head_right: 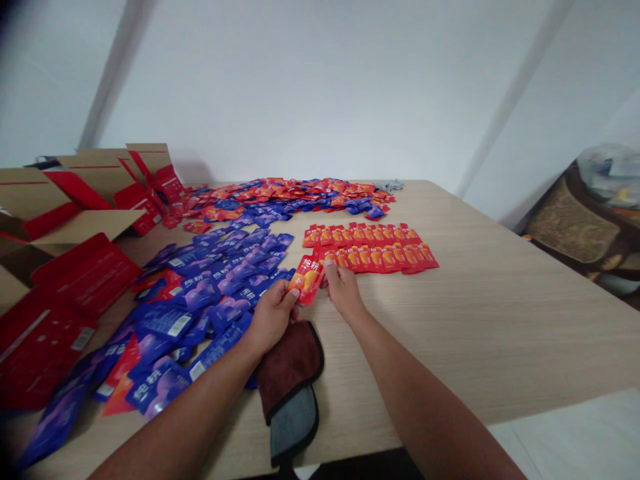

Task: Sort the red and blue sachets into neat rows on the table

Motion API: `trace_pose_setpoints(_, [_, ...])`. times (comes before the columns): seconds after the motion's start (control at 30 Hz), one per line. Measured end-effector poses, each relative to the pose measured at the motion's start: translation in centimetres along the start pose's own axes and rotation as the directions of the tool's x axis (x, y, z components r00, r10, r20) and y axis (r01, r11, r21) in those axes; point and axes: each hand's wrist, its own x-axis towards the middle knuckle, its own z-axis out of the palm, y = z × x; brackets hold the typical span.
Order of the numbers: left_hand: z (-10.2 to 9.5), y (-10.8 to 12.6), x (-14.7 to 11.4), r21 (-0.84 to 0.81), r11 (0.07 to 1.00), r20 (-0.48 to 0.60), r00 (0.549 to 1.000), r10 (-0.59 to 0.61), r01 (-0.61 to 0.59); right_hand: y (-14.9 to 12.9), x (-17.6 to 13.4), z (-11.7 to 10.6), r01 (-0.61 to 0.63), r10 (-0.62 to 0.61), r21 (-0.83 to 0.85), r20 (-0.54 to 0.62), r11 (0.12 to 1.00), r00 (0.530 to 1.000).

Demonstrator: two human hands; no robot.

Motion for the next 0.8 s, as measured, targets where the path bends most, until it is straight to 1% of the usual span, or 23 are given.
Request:
trace_pose_setpoints(0.03, [0.0, 0.0, 0.0, -0.001, 1.0, -0.017, 1.0, 0.0, 0.0, -0.1, 0.6, -0.7, 0.037, -0.041, -0.068, -0.057, 0.997, 0.998])
trace_pose_setpoints(0.07, [-0.1, -0.1, 0.1, -0.007, 1.0, -0.039, 0.999, 0.002, -0.003, -0.1, 1.2, -1.4, 0.1, -0.116, -0.176, -0.087, 0.979, 0.989])
trace_pose_setpoints(0.1, [-0.1, -0.2, 0.1, -0.017, 1.0, -0.065, 0.998, 0.005, -0.006, 0.1, 1.8, -2.2, 0.172, -0.205, -0.314, -0.075, 0.934, 0.976])
trace_pose_setpoints(0.13, [-0.2, -0.3, 0.2, -0.028, 1.0, -0.094, 0.996, 0.009, -0.011, 0.3, 2.4, -2.9, 0.236, -0.281, -0.447, -0.035, 0.863, 0.959])
trace_pose_setpoints(0.17, [-0.2, -0.3, 0.2, -0.037, 0.999, -0.121, 0.993, 0.012, -0.017, 0.7, 2.7, -3.5, 0.289, -0.332, -0.556, 0.025, 0.779, 0.943])
trace_pose_setpoints(0.2, [-0.3, -0.3, 0.3, -0.047, 0.999, -0.144, 0.99, 0.015, -0.022, 1.2, 3.0, -4.0, 0.324, -0.356, -0.639, 0.083, 0.697, 0.931])
trace_pose_setpoints(0.23, [-0.3, -0.3, 0.3, -0.056, 0.998, -0.162, 0.987, 0.016, -0.025, 1.8, 3.0, -4.3, 0.34, -0.358, -0.702, 0.129, 0.626, 0.925])
trace_pose_setpoints(0.3, [-0.3, -0.2, 0.3, -0.074, 0.997, -0.185, 0.983, 0.016, -0.03, 2.9, 2.8, -4.3, 0.328, -0.316, -0.79, 0.179, 0.518, 0.932])
trace_pose_setpoints(0.4, [-0.2, 0.1, 0.1, -0.088, 0.995, -0.191, 0.981, 0.017, -0.035, 3.9, 2.1, -3.5, 0.329, -0.245, -0.848, 0.244, 0.416, 0.938])
trace_pose_setpoints(0.47, [-0.1, 0.1, 0.1, -0.082, 0.996, -0.19, 0.982, 0.02, -0.036, 4.0, 1.8, -3.0, 0.37, -0.219, -0.848, 0.306, 0.379, 0.926])
trace_pose_setpoints(0.53, [-0.1, 0.1, 0.2, -0.072, 0.997, -0.187, 0.982, 0.021, -0.035, 3.9, 1.8, -2.6, 0.396, -0.192, -0.843, 0.348, 0.364, 0.918])
trace_pose_setpoints(0.7, [-0.1, -0.1, 0.2, -0.068, 0.997, -0.178, 0.984, 0.021, -0.034, 3.5, 1.9, -2.1, 0.387, -0.141, -0.84, 0.361, 0.381, 0.922])
trace_pose_setpoints(0.8, [-0.1, -0.2, 0.2, -0.082, 0.996, -0.168, 0.986, 0.012, -0.026, 3.3, 1.6, -2.0, 0.388, -0.147, -0.835, 0.36, 0.39, 0.922])
